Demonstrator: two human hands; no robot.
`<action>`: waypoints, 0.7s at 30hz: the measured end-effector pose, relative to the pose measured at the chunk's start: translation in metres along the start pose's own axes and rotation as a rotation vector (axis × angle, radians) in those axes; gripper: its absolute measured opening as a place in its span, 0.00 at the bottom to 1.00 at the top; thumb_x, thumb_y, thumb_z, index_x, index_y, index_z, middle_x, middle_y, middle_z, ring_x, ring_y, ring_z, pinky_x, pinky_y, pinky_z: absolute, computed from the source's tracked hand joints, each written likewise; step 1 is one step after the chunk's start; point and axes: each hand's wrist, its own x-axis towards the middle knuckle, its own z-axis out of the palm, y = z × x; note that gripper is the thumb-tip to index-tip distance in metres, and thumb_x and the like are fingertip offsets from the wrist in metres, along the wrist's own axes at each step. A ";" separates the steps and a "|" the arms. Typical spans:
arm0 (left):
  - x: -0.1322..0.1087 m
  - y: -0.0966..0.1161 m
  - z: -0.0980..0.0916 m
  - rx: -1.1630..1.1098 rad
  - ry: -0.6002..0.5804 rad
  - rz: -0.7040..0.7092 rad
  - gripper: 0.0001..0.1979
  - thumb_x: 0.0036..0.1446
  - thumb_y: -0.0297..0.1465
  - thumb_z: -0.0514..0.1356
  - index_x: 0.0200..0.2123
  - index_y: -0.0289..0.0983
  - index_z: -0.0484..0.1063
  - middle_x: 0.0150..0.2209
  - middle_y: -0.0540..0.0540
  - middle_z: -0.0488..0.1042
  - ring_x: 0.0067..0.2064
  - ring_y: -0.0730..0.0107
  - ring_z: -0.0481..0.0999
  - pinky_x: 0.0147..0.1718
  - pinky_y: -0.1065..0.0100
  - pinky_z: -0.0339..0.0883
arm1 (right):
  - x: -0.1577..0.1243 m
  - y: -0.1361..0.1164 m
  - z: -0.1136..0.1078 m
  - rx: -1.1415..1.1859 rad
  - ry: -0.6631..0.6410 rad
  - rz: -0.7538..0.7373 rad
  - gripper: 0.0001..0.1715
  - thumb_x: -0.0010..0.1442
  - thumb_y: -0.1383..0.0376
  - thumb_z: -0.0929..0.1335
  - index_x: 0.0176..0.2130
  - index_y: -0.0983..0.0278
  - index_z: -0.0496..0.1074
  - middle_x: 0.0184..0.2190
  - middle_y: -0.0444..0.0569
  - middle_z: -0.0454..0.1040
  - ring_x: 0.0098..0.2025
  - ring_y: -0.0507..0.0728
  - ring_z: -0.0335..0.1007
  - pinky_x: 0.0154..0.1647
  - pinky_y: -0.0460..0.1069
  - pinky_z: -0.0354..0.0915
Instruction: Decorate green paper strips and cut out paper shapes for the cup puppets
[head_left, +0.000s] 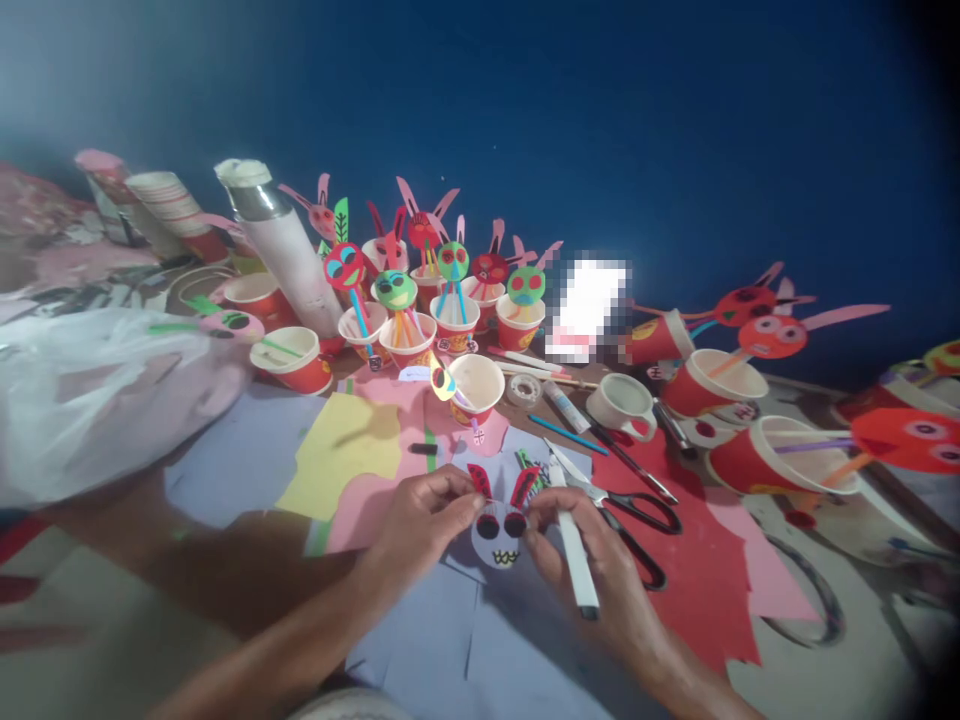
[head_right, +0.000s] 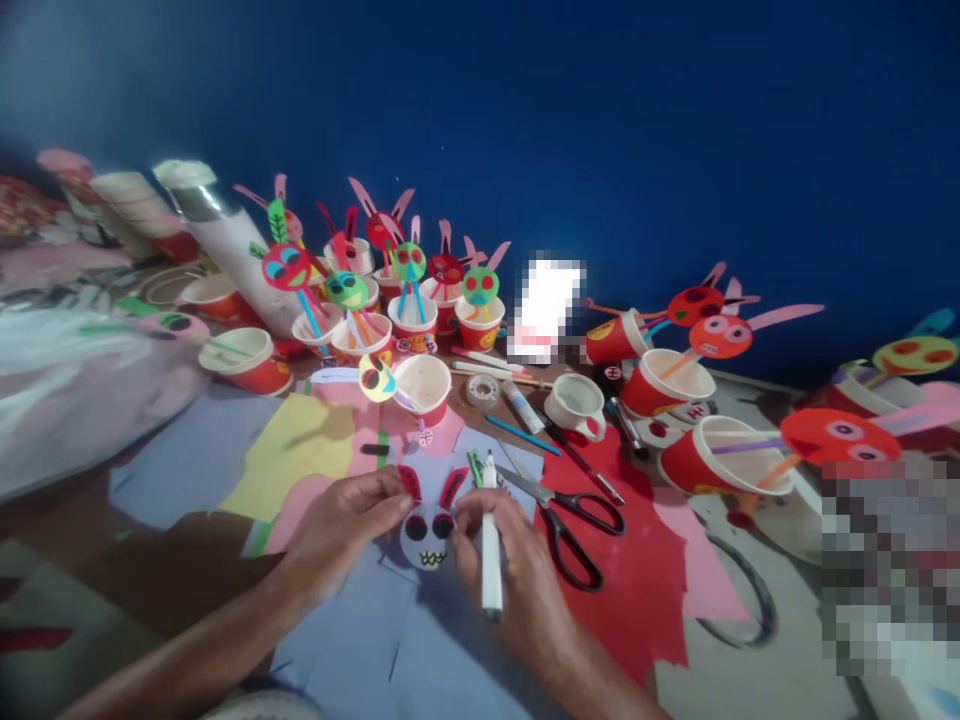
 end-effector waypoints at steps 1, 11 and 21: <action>0.001 -0.002 -0.001 -0.002 0.015 0.016 0.13 0.48 0.39 0.62 0.26 0.34 0.71 0.21 0.53 0.66 0.23 0.76 0.63 0.24 0.73 0.55 | 0.000 0.000 0.000 -0.004 -0.001 0.006 0.09 0.62 0.72 0.65 0.40 0.58 0.63 0.33 0.43 0.71 0.34 0.52 0.72 0.36 0.45 0.68; -0.013 -0.010 -0.040 -0.024 0.040 0.106 0.11 0.56 0.39 0.60 0.30 0.36 0.71 0.23 0.52 0.68 0.25 0.75 0.65 0.24 0.74 0.57 | 0.001 -0.001 -0.007 -0.034 0.056 0.018 0.06 0.64 0.68 0.65 0.41 0.57 0.63 0.32 0.43 0.71 0.33 0.53 0.72 0.34 0.46 0.69; -0.032 -0.024 -0.150 0.623 0.410 0.294 0.14 0.63 0.43 0.53 0.35 0.40 0.70 0.36 0.49 0.74 0.37 0.64 0.73 0.38 0.68 0.65 | 0.011 0.005 -0.013 0.079 0.176 0.145 0.08 0.61 0.63 0.68 0.42 0.57 0.66 0.32 0.43 0.71 0.32 0.52 0.72 0.33 0.44 0.71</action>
